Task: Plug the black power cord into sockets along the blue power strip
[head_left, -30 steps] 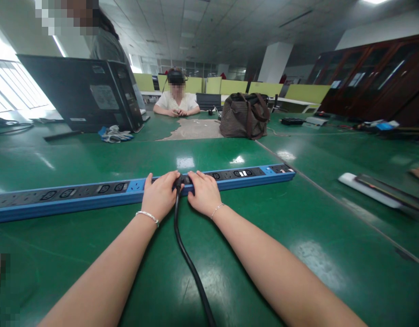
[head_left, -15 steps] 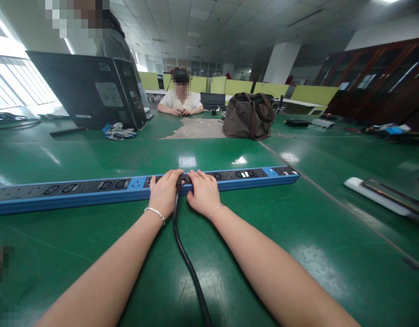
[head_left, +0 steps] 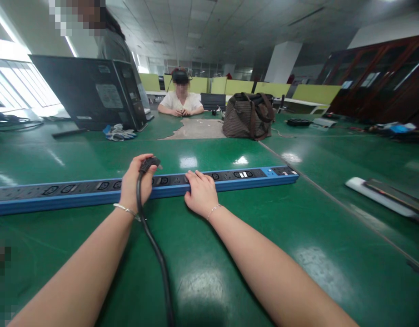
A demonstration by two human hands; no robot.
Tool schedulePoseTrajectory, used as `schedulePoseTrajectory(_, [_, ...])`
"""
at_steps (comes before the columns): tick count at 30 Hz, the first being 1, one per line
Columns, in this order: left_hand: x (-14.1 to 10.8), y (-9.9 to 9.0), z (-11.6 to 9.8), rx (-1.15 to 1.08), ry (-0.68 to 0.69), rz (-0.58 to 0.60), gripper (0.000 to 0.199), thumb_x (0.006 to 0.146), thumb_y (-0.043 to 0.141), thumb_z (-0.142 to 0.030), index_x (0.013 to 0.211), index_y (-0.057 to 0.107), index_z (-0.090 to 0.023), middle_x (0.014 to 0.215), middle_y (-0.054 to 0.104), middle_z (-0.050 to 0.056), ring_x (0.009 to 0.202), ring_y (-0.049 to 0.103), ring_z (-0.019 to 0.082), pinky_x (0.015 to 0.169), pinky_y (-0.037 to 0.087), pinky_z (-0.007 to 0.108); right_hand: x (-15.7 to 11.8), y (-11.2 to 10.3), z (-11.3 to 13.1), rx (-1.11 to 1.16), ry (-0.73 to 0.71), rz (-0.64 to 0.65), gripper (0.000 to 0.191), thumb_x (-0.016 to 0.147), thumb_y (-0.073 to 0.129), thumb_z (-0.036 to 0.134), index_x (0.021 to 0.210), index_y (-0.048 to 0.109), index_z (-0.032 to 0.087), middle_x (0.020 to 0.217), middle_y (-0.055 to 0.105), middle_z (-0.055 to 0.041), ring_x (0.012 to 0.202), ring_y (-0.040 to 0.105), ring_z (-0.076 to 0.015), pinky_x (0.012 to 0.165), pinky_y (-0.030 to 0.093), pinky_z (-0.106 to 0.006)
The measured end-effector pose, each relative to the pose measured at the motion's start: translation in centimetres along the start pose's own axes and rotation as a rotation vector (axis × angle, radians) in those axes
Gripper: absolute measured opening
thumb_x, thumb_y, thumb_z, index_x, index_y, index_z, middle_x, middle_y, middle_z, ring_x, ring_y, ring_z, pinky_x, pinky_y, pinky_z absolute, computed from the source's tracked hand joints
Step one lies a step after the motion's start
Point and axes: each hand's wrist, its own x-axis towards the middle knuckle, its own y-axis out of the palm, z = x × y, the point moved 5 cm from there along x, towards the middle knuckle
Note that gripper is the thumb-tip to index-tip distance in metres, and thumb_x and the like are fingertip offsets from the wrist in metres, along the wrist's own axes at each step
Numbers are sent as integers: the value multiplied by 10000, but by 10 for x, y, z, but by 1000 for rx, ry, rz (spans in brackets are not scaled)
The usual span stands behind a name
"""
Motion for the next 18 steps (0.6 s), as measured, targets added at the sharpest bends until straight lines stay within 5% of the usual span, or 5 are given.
schedulePoseTrajectory(6, [9, -49, 43, 255, -80, 147, 421, 780, 542, -353, 1182, 572, -232, 1026, 673, 42, 921, 617, 202, 864, 462, 343, 0, 0, 0, 6, -3, 1, 496, 778, 490, 210, 1268, 513, 140, 1373, 507, -72, 1293, 381, -237, 1056, 249, -410])
schedulePoseTrajectory(18, [-1, -37, 64, 258, 5, 253, 430, 801, 474, -374, 1180, 554, -188, 1116, 651, 90, 981, 603, 215, 902, 448, 356, 0, -1, -3, -19, -16, 1, 489, 777, 490, 226, 1259, 538, 164, 1373, 510, -54, 1290, 390, -226, 1052, 264, -405])
